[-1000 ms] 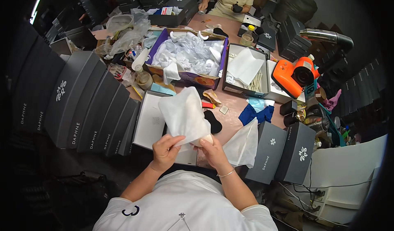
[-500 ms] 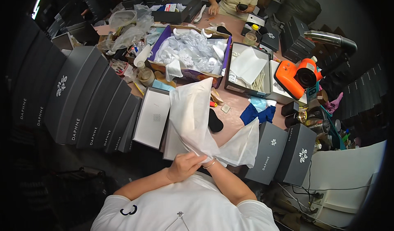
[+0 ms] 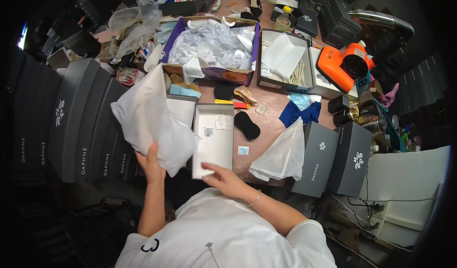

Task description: The person is cleaning and packing a pair of high-heeled shoes into a shoebox with protective tissue paper and inserts.

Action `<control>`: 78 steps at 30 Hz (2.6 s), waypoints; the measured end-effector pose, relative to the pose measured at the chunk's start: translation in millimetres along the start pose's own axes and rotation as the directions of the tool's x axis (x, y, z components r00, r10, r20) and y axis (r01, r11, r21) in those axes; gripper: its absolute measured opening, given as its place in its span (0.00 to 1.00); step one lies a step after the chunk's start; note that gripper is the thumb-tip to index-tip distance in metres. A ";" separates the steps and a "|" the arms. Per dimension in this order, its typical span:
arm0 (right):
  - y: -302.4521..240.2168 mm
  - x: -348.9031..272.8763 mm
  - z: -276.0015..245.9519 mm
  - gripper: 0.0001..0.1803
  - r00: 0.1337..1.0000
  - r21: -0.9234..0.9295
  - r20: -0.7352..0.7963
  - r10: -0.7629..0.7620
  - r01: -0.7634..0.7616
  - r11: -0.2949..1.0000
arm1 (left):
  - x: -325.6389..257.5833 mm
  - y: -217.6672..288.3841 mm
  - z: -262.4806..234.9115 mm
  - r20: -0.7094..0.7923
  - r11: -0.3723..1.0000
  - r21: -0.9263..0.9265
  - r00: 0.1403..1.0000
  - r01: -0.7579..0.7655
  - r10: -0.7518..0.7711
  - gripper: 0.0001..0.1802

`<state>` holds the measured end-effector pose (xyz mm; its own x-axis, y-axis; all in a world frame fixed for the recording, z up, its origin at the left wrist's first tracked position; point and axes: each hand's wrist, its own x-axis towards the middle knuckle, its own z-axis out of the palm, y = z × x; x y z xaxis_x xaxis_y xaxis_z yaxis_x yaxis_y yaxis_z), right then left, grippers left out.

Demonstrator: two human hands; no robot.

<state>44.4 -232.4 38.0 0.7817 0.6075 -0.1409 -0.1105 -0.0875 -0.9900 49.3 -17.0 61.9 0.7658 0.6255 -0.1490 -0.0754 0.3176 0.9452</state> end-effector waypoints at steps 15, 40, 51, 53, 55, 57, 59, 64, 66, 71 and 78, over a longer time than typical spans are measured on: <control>88.6 59.4 4.3 0.38 0.966 -0.439 -0.145 0.214 -0.257 0.861 | 27.3 -68.7 -10.4 0.805 0.149 0.591 0.590 -0.793 -0.058 0.25; -83.8 -55.3 -77.4 0.24 0.923 -0.530 0.135 -0.359 0.374 0.761 | -18.5 -140.4 82.3 0.744 0.313 0.377 -0.083 0.872 -0.663 0.33; -26.6 -54.3 -43.2 0.15 0.898 -0.016 0.426 -0.106 0.125 0.992 | -67.1 -84.2 4.8 0.553 0.772 0.307 0.556 0.556 -0.621 0.47; -24.9 -53.2 -46.0 0.14 0.857 0.076 0.510 -0.068 0.034 0.997 | -35.1 -70.0 2.1 0.582 0.870 0.358 0.648 0.338 -0.491 0.45; 1.2 -58.9 -71.8 0.13 0.889 0.130 0.448 0.096 -0.171 0.977 | -8.2 -43.7 2.0 0.668 0.859 0.513 0.631 -0.006 -0.395 0.40; 22.1 -67.9 -86.0 0.13 0.865 0.729 0.155 0.477 -0.426 0.536 | 10.5 -26.1 5.2 0.739 0.827 0.539 0.561 -0.161 -0.373 0.40; 19.4 -65.0 -86.9 0.14 0.875 0.747 0.156 0.458 -0.408 0.525 | 34.9 -27.8 10.5 0.711 0.851 0.522 0.581 -0.057 -0.397 0.39; -2.6 -47.2 -102.3 0.22 0.839 0.007 -0.158 0.521 -0.527 0.850 | 92.5 -14.3 29.4 0.727 0.849 0.520 0.475 0.092 -0.496 0.40; -19.3 -37.9 -95.5 0.28 0.935 -0.212 -0.294 0.196 -0.264 0.941 | 108.8 -12.4 36.6 0.751 0.836 0.535 0.384 0.123 -0.537 0.39; 28.8 10.8 -35.1 0.34 0.959 -0.626 -0.133 -0.249 0.114 0.771 | 96.7 -89.5 57.4 0.544 0.875 0.334 0.687 0.351 -0.483 0.37; 122.2 51.0 8.0 0.23 0.987 -0.861 0.122 -0.108 0.159 0.483 | 10.1 -121.7 42.9 0.621 0.383 0.783 0.645 -0.490 -0.445 0.23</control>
<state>65.9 -205.9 -90.2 0.7082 0.7053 -0.0326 0.5995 -0.6251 -0.4998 93.6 -79.9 -42.2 0.9245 -0.1802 -0.3360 0.0958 -0.7433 0.6621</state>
